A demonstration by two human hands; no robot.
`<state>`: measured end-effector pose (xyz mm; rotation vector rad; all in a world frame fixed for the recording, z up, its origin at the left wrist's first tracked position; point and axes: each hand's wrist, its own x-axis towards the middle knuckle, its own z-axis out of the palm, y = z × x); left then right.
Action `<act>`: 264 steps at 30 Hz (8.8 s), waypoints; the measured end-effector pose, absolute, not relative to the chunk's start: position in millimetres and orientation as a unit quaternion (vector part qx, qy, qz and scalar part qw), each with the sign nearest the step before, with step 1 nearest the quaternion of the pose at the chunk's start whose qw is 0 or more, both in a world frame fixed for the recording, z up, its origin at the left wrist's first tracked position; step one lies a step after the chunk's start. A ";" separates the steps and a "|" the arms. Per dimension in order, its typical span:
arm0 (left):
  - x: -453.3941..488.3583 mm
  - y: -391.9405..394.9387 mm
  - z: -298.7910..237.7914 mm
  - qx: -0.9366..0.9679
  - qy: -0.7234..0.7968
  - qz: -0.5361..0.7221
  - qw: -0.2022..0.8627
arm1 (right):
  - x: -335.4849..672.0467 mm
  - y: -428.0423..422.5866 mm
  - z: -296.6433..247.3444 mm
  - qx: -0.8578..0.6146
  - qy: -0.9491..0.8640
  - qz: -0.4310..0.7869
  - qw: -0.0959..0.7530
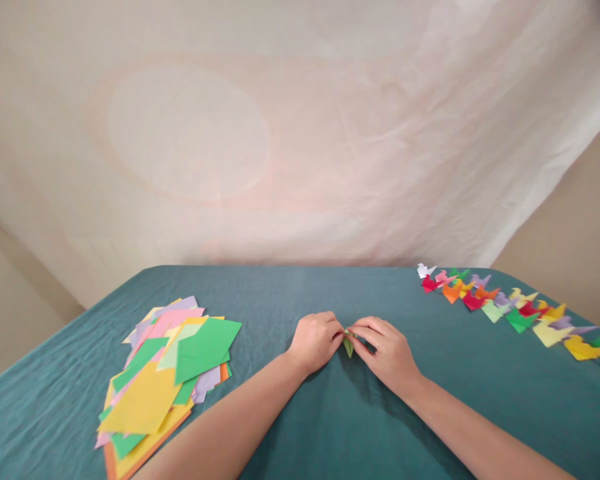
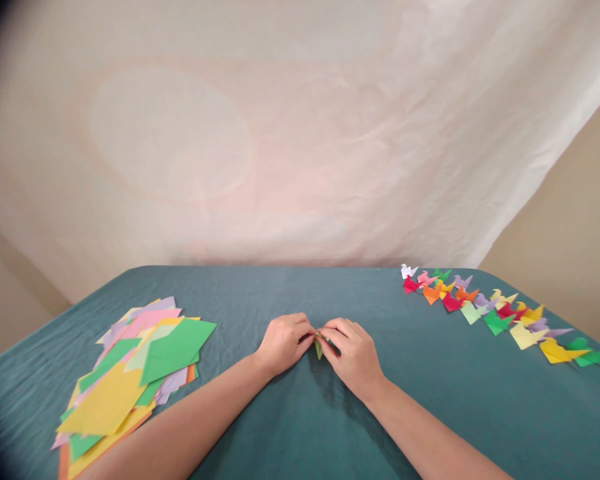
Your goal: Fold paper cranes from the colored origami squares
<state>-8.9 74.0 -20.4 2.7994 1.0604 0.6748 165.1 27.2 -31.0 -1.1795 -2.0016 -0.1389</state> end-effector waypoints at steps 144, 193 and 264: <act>-3.9 71.7 -25.9 0.759 0.321 0.357 0.439 | 179.1 36.1 -34.9 -0.458 -0.695 0.263 0.487; 0.7 52.1 -7.2 0.795 0.270 0.473 0.267 | 170.0 22.5 -24.2 -0.450 -0.730 0.102 0.504; 0.1 63.0 -18.5 0.789 0.326 0.359 0.379 | 171.6 26.4 -29.5 -0.456 -0.747 0.046 0.482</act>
